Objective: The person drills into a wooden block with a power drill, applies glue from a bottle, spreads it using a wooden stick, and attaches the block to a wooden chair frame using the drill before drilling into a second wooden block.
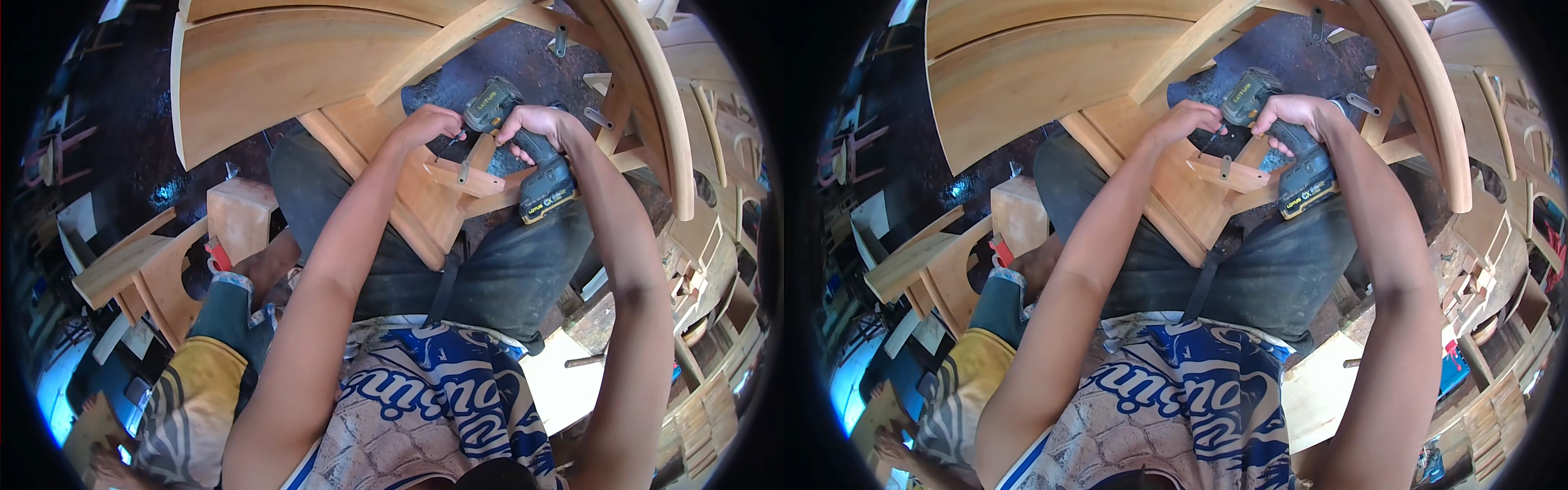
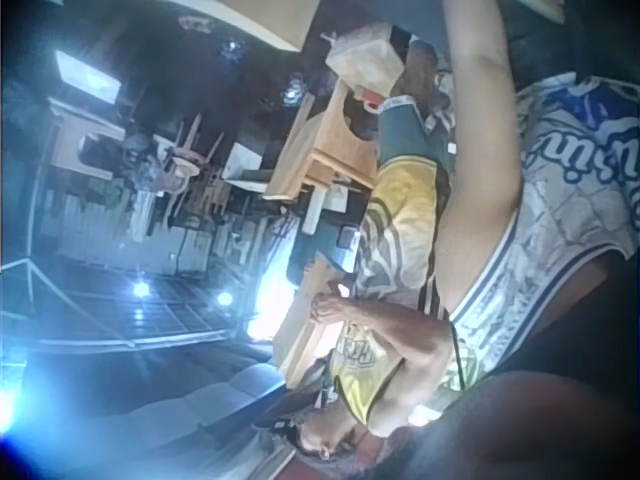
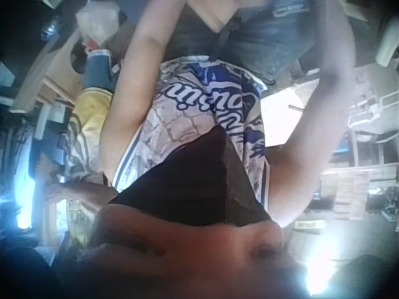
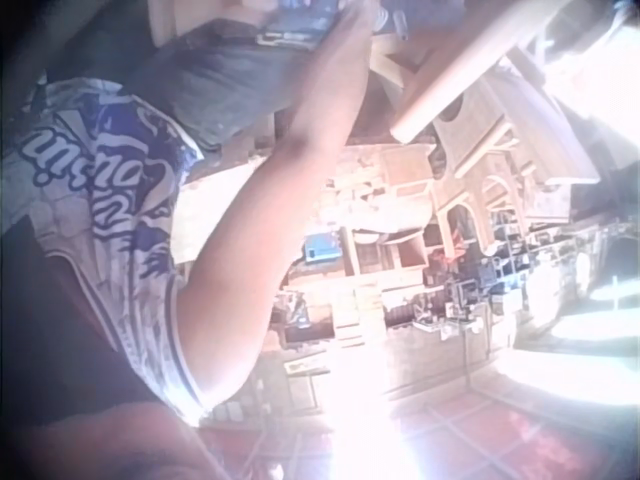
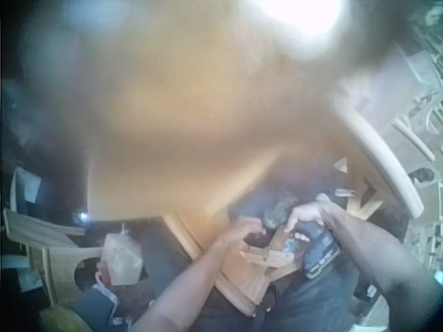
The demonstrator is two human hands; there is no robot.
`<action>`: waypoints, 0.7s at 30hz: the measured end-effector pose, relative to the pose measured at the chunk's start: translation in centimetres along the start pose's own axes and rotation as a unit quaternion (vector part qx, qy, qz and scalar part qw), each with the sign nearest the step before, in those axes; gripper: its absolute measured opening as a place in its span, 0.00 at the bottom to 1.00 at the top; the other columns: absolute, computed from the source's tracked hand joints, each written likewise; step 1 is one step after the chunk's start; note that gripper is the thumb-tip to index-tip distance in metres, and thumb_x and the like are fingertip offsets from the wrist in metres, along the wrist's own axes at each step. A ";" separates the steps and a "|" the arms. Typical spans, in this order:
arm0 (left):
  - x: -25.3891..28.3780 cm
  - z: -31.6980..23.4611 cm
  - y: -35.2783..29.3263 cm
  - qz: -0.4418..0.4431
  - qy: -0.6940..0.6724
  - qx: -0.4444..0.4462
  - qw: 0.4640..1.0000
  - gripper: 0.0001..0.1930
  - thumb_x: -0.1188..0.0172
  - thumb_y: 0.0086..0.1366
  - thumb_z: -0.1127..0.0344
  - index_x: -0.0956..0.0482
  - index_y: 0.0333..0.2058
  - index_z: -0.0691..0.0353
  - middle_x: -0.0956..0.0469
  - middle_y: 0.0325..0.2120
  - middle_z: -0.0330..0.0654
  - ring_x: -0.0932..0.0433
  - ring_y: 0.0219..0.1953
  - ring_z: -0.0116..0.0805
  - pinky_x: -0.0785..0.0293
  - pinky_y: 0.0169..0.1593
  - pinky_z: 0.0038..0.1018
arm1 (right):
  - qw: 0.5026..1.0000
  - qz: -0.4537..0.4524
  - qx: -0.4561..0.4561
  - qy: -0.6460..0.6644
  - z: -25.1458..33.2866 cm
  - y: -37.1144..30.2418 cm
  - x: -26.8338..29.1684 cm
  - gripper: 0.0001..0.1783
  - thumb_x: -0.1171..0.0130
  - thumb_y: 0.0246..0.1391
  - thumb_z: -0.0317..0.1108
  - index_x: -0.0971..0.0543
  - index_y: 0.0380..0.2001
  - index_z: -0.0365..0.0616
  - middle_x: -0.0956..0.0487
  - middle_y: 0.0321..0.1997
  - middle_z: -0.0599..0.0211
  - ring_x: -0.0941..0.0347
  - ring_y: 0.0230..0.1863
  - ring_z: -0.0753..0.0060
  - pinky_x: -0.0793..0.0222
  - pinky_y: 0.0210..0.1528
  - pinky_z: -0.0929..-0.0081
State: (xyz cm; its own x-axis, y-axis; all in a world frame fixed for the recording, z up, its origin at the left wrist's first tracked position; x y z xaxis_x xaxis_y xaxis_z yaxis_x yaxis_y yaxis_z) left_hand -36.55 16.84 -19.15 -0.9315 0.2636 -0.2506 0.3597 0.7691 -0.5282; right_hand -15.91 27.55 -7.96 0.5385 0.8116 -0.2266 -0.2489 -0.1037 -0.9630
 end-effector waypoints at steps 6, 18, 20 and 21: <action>-2.8 -4.2 2.7 -0.073 -0.219 -0.003 0.973 0.27 0.47 0.74 0.43 0.19 0.50 0.64 0.17 0.47 0.43 0.19 0.48 0.31 0.24 0.56 0.31 | 0.998 0.022 -0.035 -0.038 1.5 1.6 1.5 0.10 0.34 0.52 0.36 0.20 0.33 0.43 0.23 0.22 0.64 0.26 0.18 0.70 0.26 0.22 0.68; -3.3 -4.9 6.1 -0.157 0.059 -0.124 0.978 0.31 0.48 0.74 0.38 0.18 0.40 0.68 0.19 0.35 0.39 0.24 0.37 0.27 0.25 0.44 0.30 | 0.998 0.035 -0.041 -0.027 1.8 1.6 1.4 0.07 0.35 0.51 0.33 0.21 0.31 0.42 0.24 0.21 0.64 0.27 0.19 0.69 0.26 0.22 0.67; -3.4 -5.4 5.4 -0.150 0.043 -0.118 0.981 0.32 0.48 0.74 0.38 0.18 0.40 0.68 0.19 0.35 0.39 0.24 0.37 0.27 0.26 0.44 0.30 | 0.998 0.040 -0.049 -0.021 2.1 1.7 1.3 0.07 0.35 0.51 0.32 0.21 0.30 0.42 0.25 0.21 0.64 0.27 0.19 0.68 0.26 0.22 0.66; -3.6 -5.8 4.9 -0.143 0.027 -0.112 0.983 0.32 0.48 0.74 0.38 0.18 0.40 0.69 0.19 0.35 0.39 0.24 0.38 0.27 0.26 0.45 0.30 | 0.997 0.045 -0.058 -0.015 1.9 1.8 1.1 0.07 0.35 0.51 0.32 0.21 0.30 0.42 0.25 0.21 0.64 0.27 0.19 0.68 0.26 0.22 0.66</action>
State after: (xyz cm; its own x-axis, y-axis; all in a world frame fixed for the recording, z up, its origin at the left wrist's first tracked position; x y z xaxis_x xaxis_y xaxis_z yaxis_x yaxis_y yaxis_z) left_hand -31.72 23.05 -16.12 -0.9966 0.0427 -0.0711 0.0665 0.9238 -0.3771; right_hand -17.28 29.36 -9.66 0.4928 0.8133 -0.3094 -0.1983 -0.2412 -0.9500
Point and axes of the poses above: each hand's wrist, its own y-axis towards the middle knuckle, its own x-axis out of the back of the hand, z = x × y, the point moved 2 cm from there along y, towards the middle knuckle
